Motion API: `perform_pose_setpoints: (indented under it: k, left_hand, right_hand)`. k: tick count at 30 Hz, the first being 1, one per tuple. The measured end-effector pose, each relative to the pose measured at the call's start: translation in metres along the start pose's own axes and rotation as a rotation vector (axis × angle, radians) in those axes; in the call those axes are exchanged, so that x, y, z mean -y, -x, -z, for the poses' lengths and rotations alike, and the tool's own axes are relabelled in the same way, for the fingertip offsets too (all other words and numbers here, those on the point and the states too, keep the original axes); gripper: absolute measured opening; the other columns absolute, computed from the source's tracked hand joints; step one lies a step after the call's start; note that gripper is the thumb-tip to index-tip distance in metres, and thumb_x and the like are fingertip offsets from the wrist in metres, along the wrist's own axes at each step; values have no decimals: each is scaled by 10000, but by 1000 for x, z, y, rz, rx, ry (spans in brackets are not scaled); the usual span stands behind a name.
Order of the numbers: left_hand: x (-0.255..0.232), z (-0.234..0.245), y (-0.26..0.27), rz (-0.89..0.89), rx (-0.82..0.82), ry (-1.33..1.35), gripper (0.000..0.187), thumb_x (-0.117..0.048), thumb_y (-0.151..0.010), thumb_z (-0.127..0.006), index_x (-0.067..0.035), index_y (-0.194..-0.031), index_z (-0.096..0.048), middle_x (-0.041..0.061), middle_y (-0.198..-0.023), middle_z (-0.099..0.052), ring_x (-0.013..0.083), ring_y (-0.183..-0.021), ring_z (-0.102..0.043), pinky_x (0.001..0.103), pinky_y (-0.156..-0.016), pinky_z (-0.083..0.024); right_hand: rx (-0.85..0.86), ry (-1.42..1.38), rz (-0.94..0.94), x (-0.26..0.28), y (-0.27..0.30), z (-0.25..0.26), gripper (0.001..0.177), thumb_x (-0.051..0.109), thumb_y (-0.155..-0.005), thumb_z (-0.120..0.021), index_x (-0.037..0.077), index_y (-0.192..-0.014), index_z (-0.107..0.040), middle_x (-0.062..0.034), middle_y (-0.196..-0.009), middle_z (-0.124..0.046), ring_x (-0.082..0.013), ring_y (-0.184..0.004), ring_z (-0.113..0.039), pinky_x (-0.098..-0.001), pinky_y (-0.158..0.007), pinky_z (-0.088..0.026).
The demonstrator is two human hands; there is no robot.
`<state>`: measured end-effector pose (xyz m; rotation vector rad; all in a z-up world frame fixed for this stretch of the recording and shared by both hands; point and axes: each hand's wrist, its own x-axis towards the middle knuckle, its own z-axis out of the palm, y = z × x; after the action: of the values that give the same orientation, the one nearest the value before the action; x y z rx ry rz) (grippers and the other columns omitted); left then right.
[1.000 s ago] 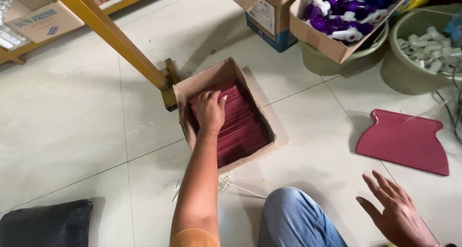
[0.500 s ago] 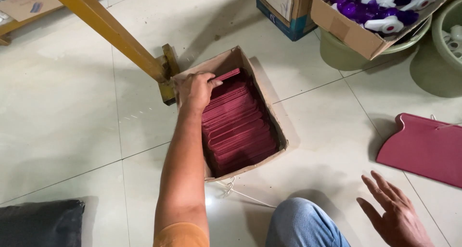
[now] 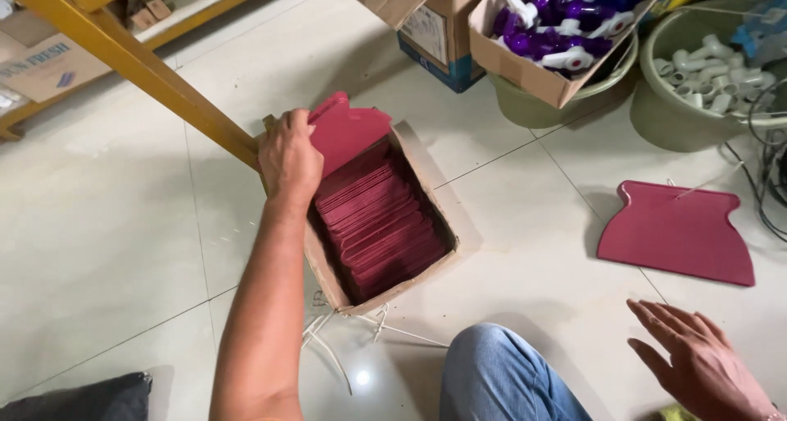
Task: The person sits on the floor and wipes red plastic parts with a cloth. They handle the parts one at a time, wiping both sides, then place them into a cardboard box. The person repeats this process for several parts.
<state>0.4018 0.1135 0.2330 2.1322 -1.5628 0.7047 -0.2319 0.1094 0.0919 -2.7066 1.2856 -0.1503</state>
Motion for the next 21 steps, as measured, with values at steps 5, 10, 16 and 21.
perform_pose_setpoints:
  k: [5, 10, 16, 21]
  left_hand:
    - [-76, 83, -18, -126, 120, 204, 361, 122, -844, -505, -63, -1133, -619, 45, -1070, -773, 351, -983, -716, 550, -707, -479]
    - [-217, 92, -1, -331, 272, 442, 266, 116, -937, -464, -27, -1071, -645, 142, -949, -760, 325, -809, -698, 442, -607, -515]
    - [-353, 20, 89, -604, 307, 205, 109, -105, -1053, -513, -116, -1025, -618, 75, -858, -681, 268, -735, -662, 414, -661, -506]
    - [-360, -3, 174, -757, 47, 103, 114, -143, -900, -582, -225, -820, -582, 13, -766, -552, 253, -699, -565, 400, -618, -429]
  right_hand:
    - [518, 165, -287, -40, 49, 9, 741, 731, -850, -560, 398, -1494, -406, 65, -1308, -675, -194, -1274, -648, -400, -1061, -550]
    - [798, 0, -528, -17, 93, 20, 857, 836, -730, -733, 462, -1416, -381, 37, -1354, -523, -267, -1310, -581, -456, -1048, -538]
    - [557, 60, -412, -19, 101, -18, 647, 523, -767, -773, 305, -1288, -456, -20, -1212, -615, -263, -1150, -647, -425, -909, -591]
    - [539, -74, -385, -22, 93, -11, 481, 134, -822, -521, 222, -1293, -477, -76, -1040, -685, -298, -933, -702, -448, -721, -571]
